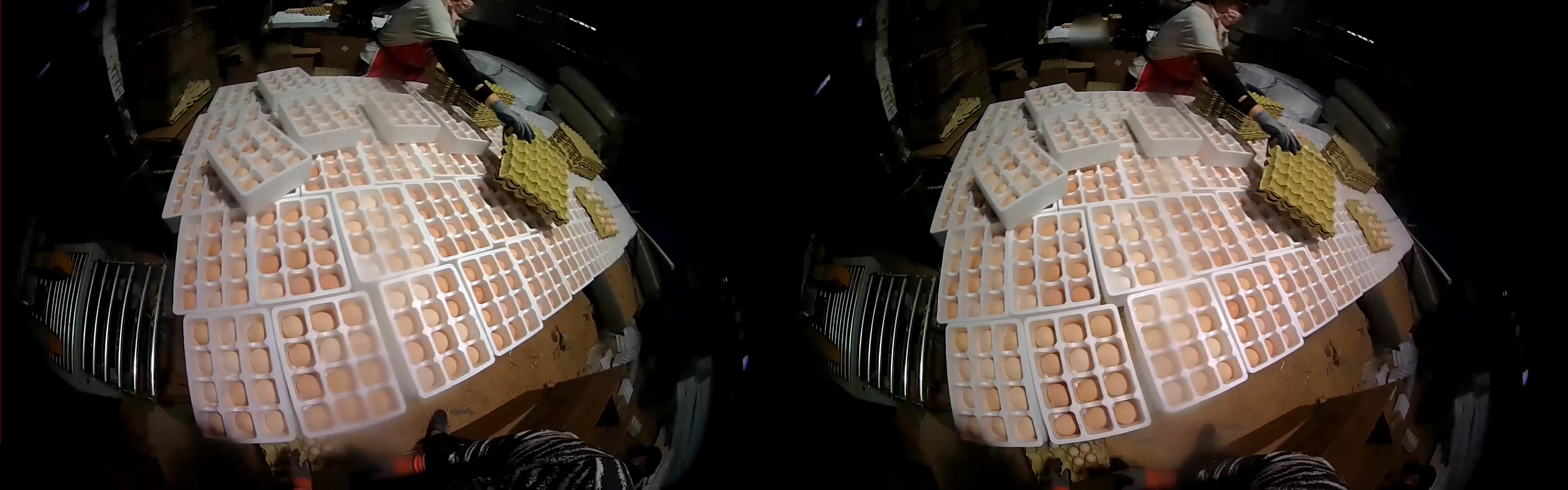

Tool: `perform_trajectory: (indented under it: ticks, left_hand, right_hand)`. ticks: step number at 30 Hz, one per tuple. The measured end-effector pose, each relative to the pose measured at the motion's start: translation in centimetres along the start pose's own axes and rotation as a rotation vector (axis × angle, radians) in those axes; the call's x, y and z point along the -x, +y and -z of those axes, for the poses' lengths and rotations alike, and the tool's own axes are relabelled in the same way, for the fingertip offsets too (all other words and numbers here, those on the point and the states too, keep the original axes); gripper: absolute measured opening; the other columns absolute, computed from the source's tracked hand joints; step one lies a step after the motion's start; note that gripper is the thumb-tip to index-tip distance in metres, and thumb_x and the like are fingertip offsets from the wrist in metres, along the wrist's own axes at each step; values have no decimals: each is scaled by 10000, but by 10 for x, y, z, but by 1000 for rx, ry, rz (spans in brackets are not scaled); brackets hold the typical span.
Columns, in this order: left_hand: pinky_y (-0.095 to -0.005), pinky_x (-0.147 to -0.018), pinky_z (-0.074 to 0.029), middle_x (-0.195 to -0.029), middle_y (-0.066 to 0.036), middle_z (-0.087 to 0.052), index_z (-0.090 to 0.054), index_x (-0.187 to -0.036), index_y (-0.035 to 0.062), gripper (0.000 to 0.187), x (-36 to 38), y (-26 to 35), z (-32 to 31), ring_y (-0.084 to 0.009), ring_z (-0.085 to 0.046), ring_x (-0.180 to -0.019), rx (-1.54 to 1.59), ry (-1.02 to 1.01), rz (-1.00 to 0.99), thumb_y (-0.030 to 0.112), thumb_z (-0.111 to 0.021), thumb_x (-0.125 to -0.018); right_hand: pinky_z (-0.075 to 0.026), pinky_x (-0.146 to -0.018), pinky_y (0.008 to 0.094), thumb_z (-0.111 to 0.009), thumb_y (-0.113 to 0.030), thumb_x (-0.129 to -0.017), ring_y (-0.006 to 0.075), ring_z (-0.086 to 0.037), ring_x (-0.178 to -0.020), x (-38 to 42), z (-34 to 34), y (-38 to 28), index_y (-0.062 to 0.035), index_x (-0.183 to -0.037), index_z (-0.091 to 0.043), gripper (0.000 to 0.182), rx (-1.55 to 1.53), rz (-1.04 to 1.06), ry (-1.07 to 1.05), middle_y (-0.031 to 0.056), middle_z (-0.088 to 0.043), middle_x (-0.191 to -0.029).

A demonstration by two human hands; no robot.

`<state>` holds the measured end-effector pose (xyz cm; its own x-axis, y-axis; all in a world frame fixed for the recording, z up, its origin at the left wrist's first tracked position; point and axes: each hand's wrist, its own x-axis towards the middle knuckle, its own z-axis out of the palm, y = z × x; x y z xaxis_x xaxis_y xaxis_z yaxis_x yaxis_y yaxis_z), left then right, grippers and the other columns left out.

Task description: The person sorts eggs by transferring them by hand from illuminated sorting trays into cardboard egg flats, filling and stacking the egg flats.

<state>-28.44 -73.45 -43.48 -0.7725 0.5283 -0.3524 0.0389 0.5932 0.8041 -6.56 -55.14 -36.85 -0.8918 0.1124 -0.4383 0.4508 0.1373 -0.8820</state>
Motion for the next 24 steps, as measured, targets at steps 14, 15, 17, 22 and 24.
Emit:
perform_trajectory:
  ticks: [14,15,17,22,24]
  left_hand:
    - [-347,-1055,-468,-1241,-153,-693,-621,-1307,-36,352,138,419,-64,-241,-633,-1185,111,-960,-475,2,-568,-962]
    - [-348,-1054,-470,-1233,-151,-696,-623,-1306,-35,347,137,447,-79,-240,-635,-1182,138,-951,-497,5,-568,-966]
    - [-343,-1061,-464,-1271,-154,-679,-607,-1336,-32,358,118,468,-123,-237,-620,-1200,-28,-874,-648,102,-567,-1006]
    - [-356,-999,-483,-1196,-159,-699,-630,-1298,0,405,143,588,-266,-242,-642,-1129,26,-884,-619,216,-645,-956]
    - [-351,-934,-515,-1146,-164,-720,-672,-1221,7,308,134,612,-339,-242,-672,-1078,-12,-878,-774,126,-634,-939]
  right_hand:
    - [-445,-1104,444,-671,-220,-930,329,-552,-1287,322,298,-76,-88,-1437,-522,544,344,102,1086,162,-570,-1414]
    - [-418,-1124,462,-663,-276,-921,365,-510,-1324,340,307,-55,-91,-1422,-543,547,244,-16,1085,183,-554,-1420]
    - [-414,-1127,456,-665,-292,-919,361,-508,-1330,385,324,-40,-100,-1420,-551,549,211,18,1088,182,-546,-1434]
    - [-422,-1121,447,-687,-298,-904,345,-529,-1320,498,379,-10,-109,-1424,-551,570,-66,-51,1194,179,-574,-1412]
    - [-448,-1104,418,-667,-218,-930,290,-554,-1305,532,403,22,-83,-1423,-546,526,-346,-56,1262,160,-588,-1405]
